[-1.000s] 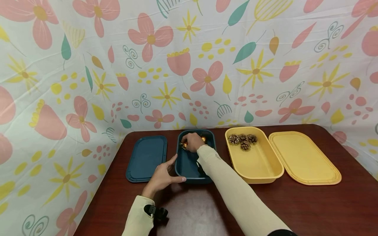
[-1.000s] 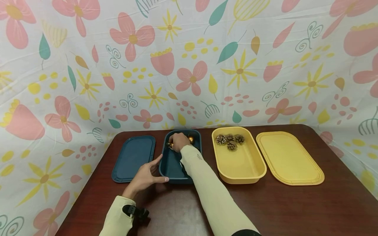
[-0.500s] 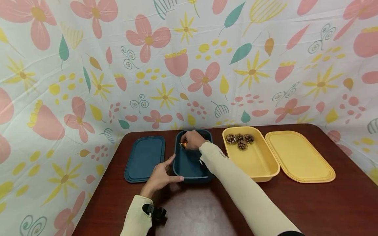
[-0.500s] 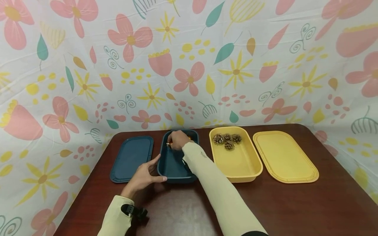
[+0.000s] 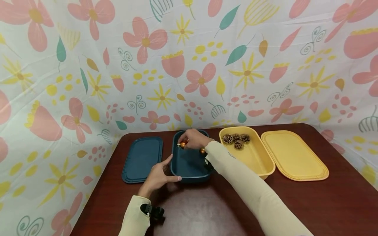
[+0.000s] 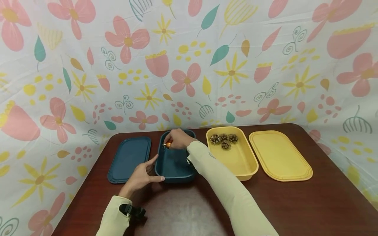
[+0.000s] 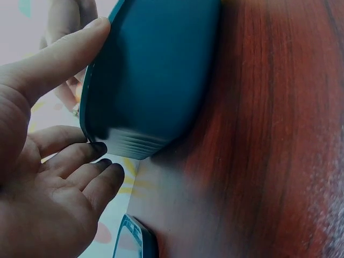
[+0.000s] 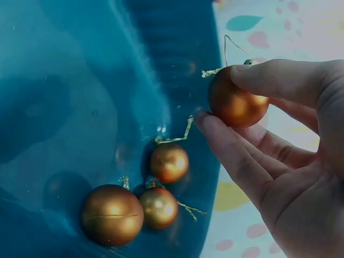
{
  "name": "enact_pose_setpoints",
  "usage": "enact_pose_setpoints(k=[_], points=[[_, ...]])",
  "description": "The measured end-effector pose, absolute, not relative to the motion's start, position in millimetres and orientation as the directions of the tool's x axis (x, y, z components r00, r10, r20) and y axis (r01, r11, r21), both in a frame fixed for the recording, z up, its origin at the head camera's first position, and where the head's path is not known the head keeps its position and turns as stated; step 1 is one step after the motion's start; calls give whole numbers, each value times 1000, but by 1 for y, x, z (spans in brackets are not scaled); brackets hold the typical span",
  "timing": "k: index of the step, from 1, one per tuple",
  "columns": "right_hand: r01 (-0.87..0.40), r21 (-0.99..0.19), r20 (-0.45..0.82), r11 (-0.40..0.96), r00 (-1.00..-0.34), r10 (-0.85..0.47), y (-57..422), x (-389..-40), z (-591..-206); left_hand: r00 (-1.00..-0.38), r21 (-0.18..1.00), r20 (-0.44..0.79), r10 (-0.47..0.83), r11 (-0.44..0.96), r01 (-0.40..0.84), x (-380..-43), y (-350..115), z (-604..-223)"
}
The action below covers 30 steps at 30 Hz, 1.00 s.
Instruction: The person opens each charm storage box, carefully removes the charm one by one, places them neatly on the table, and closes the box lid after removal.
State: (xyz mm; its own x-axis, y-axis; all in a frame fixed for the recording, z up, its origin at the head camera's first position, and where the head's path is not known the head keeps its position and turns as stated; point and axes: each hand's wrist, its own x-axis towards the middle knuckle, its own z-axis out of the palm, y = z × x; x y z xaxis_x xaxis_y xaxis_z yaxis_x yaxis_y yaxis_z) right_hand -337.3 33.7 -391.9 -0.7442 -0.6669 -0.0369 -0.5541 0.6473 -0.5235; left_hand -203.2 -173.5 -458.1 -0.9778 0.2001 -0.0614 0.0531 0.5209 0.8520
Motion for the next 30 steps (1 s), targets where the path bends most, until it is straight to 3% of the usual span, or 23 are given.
enact_pose_setpoints(k=[12, 20, 30], points=[[-624, -578, 90, 526, -689, -719, 56, -309, -378, -977, 859, -62, 204, 509, 51, -206, -174, -460], [-582, -719, 151, 380, -665, -732, 70, -287, -377, -977, 868, -61, 202, 495, 48, -203, -174, -459], [-575, -771, 215, 273, -640, -738, 85, -267, -383, -977, 872, -62, 202, 488, 45, -203, -172, -459]])
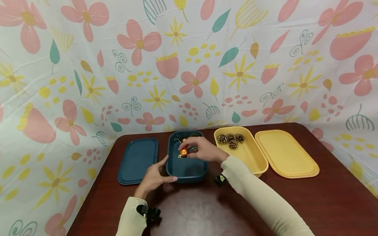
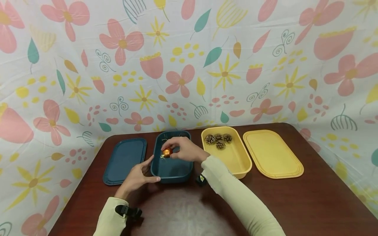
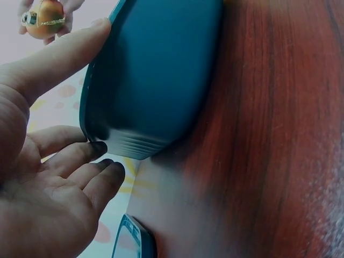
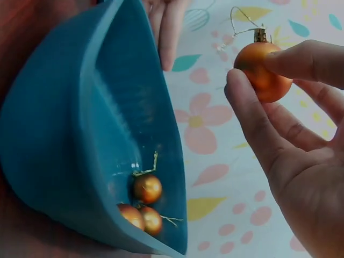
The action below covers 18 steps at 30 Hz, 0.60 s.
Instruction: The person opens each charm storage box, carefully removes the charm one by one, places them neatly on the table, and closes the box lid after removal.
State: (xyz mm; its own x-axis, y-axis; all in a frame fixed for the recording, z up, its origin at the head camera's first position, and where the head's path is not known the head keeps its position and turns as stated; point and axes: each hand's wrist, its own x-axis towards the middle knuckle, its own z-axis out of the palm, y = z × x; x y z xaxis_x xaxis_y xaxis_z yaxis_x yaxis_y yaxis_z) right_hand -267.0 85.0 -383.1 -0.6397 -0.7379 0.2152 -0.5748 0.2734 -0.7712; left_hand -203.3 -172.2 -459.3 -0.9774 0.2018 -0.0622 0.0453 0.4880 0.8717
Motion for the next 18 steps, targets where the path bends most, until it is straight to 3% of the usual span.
enact_pose_setpoints(k=[10, 18], points=[[-536, -820, 246, 200, -646, -722, 93, -253, -394, -977, 872, -59, 203, 488, 49, -204, -169, -459], [-587, -789, 316, 182, -641, -700, 92, -242, -400, -975, 874, -58, 212, 482, 53, -201, -171, -460]])
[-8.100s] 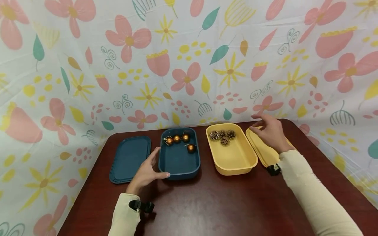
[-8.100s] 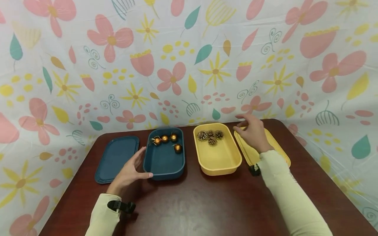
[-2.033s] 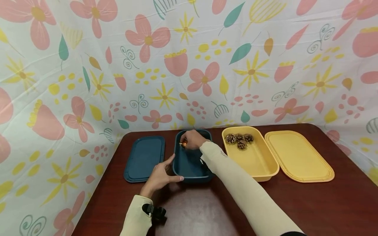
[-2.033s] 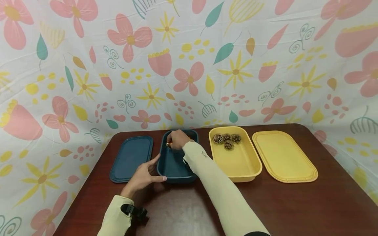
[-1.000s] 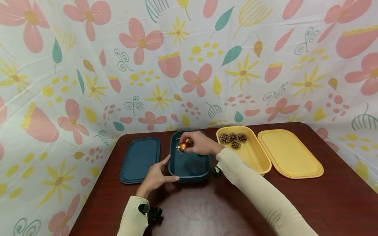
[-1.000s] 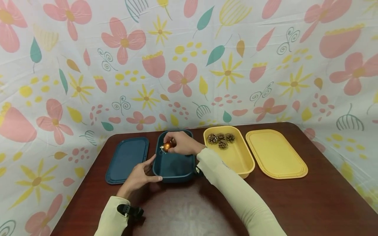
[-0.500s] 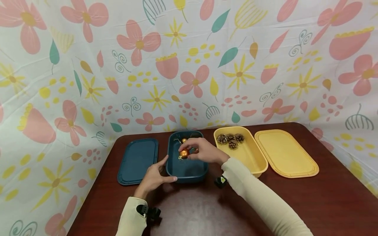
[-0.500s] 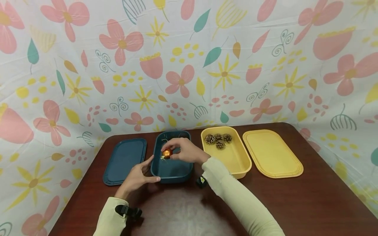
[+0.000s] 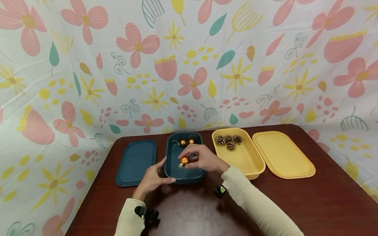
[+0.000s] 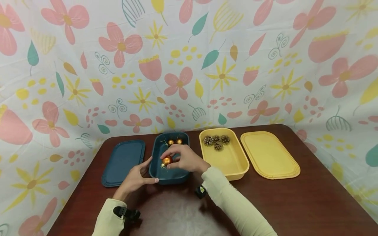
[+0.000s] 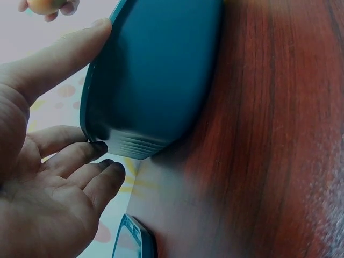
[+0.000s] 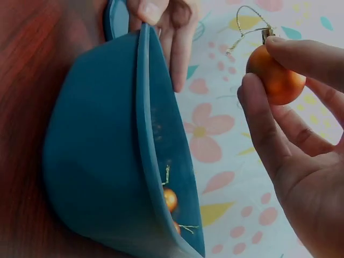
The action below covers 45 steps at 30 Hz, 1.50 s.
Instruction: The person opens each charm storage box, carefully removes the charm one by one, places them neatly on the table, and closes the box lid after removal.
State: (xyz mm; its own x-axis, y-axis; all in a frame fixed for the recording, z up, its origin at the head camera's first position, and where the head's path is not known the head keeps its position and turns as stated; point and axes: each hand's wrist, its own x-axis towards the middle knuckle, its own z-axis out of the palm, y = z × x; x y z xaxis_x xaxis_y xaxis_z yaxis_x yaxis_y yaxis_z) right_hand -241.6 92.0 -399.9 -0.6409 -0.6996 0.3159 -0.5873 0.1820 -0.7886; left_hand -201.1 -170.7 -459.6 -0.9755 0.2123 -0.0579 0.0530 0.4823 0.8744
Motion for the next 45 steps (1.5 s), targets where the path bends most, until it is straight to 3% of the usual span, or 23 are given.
enact_pose_setpoints(k=[10, 21, 37, 45], points=[[-521, -816, 222, 251, -683, -696, 90, -229, -409, -977, 858, -65, 205, 510, 50, -201, -174, -462], [-590, -771, 236, 239, -614, -753, 92, -216, -411, -977, 856, -51, 206, 513, 63, -204, -172, -455], [-731, -615, 251, 296, -537, -806, 84, -192, -438, -972, 847, -85, 219, 530, 45, -205, -173, -453], [-766, -525, 217, 371, -542, -812, 72, -185, -452, -973, 845, -94, 211, 534, 34, -203, -172, -455]])
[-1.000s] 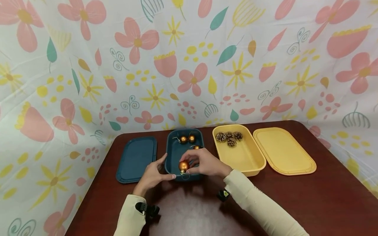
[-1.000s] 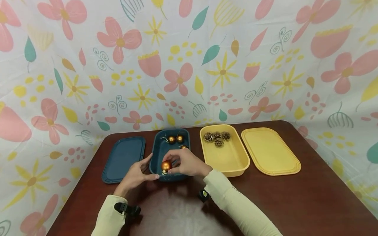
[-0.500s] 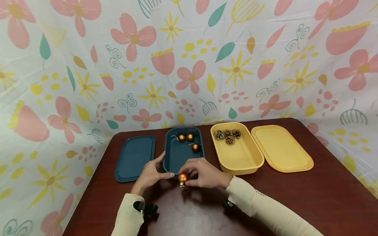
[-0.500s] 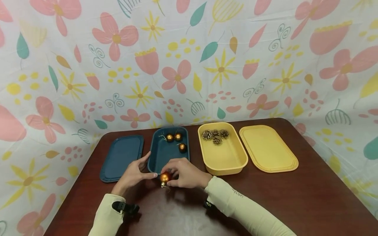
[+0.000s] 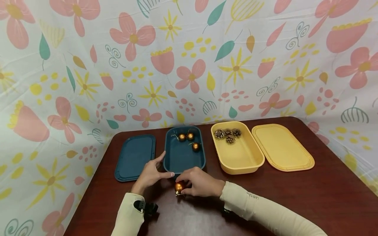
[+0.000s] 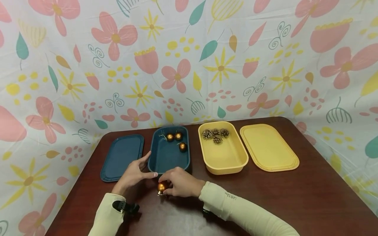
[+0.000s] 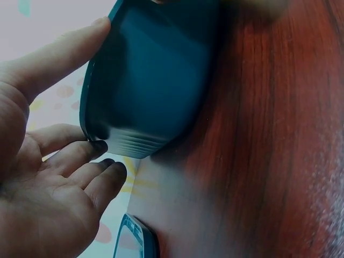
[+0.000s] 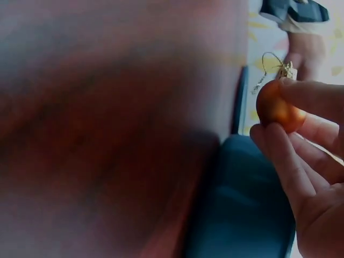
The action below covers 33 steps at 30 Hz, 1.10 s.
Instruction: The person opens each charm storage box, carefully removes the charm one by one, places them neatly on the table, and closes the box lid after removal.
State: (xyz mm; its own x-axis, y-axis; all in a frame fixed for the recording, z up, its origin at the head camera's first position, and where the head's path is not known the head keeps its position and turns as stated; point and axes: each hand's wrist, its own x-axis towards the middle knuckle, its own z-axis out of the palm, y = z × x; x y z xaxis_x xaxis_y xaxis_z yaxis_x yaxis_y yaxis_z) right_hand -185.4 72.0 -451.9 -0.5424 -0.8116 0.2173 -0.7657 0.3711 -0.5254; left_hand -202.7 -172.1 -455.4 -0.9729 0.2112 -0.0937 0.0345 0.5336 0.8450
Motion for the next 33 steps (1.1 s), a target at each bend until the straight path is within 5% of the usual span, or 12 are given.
enact_pose_setpoints(k=[33], points=[[-831, -225, 170, 509, -548, -819, 46, -179, -463, -972, 850, -90, 219, 525, 39, -202, -173, -455]])
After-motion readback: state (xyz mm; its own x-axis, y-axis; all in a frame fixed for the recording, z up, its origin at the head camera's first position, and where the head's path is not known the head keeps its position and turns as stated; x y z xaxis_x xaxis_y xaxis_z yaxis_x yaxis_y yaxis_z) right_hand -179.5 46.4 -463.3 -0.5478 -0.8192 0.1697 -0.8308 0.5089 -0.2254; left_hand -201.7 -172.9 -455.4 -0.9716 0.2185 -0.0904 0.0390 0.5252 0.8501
